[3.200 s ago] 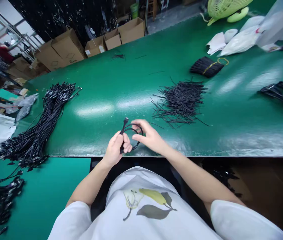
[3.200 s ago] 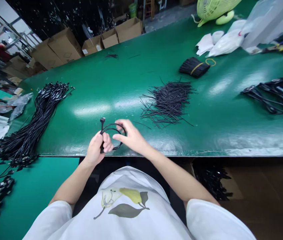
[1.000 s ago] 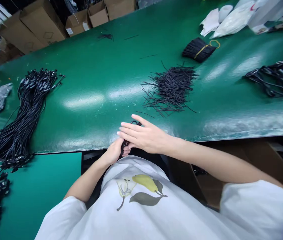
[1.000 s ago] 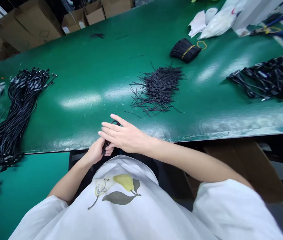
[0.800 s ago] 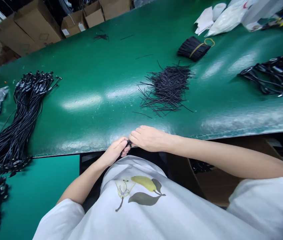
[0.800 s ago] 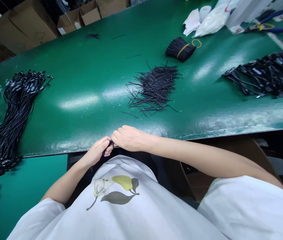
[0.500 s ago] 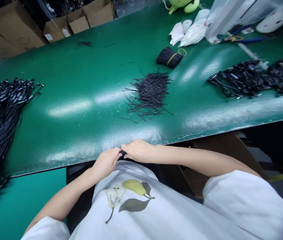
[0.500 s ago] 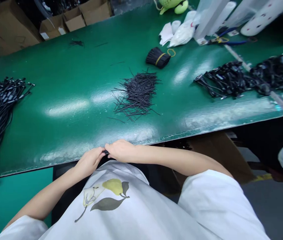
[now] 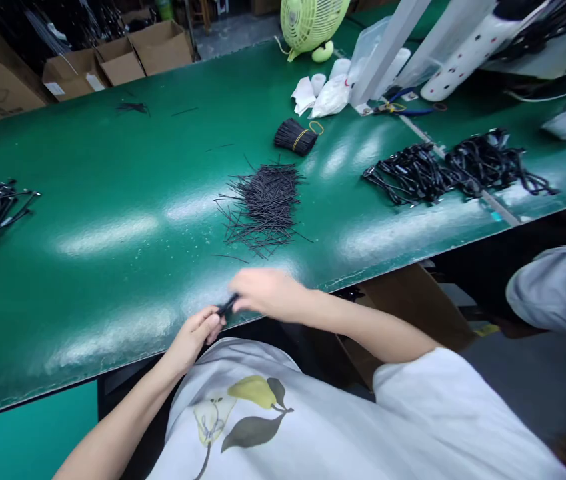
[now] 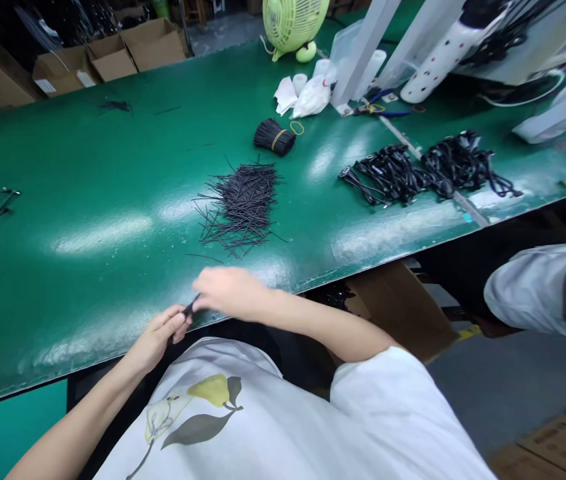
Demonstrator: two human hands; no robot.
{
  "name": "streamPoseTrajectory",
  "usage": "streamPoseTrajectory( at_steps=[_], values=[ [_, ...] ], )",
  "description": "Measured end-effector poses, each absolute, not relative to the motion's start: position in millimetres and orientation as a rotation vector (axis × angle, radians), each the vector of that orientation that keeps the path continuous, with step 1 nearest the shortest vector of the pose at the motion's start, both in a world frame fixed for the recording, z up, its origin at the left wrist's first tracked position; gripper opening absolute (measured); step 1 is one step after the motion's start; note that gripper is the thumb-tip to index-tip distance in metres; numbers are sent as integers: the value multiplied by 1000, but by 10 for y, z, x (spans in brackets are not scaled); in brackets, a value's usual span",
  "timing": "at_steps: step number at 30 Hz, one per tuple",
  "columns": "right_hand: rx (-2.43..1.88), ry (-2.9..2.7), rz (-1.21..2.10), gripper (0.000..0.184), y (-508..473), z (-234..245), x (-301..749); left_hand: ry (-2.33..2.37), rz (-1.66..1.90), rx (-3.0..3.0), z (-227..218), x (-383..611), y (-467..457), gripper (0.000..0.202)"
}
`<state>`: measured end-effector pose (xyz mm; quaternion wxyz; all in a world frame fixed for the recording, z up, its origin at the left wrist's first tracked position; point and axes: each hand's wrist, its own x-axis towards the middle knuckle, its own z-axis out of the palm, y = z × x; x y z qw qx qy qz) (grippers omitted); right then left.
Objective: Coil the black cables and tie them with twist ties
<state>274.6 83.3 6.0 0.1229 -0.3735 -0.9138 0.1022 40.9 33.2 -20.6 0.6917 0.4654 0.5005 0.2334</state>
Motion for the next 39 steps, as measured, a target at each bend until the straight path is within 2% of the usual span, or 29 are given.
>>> streamPoseTrajectory(
  at_steps=[3, 5, 8, 12, 14, 17, 20, 23, 26, 29, 32, 34, 39],
  values=[
    [-1851, -2026, 97, 37, 1209, 22, 3183, 1210, 678, 941, -191, 444, 335, 42],
    [-2119, -1844, 112, 38, 1433, -89, 3423, 1202, 707, 926, -168, 474, 340, 42],
    [-2188, -1917, 186, 24, 1558, -248, 3641, 1160, 748, 895, -127, 526, 347, 41],
    [-2268, -1666, 4, 22, 1259, -225, 3693, 1105, 877, 765, -92, 599, 337, 38],
    [-2165, -1541, 78, 20, 1016, -171, 3553, 1053, 912, 695, -80, 663, 322, 37],
    [-1750, -1593, 498, 19, 696, -162, 3079, 956, 906, 613, -56, 794, 307, 38],
    [-1400, -1623, 893, 20, 507, -220, 2500, 901, 896, 590, -45, 878, 313, 47],
    [-1263, -1633, 1005, 18, 435, -248, 2140, 947, 995, 674, -64, 839, 312, 48],
    [-1206, -1863, 764, 19, 399, -216, 2048, 1073, 1107, 870, -105, 720, 290, 41],
    [-1140, -2267, 213, 26, 387, -137, 2057, 1232, 1138, 1045, -153, 606, 272, 35],
    [-894, -2523, -273, 27, 447, -23, 2049, 1347, 1139, 1219, -195, 505, 269, 33],
    [-669, -2580, -425, 28, 527, 62, 2024, 1398, 1096, 1406, -214, 429, 265, 31],
    [-325, -2781, -512, 29, 682, 210, 1932, 1413, 901, 1649, -216, 261, 227, 34]
  ],
)
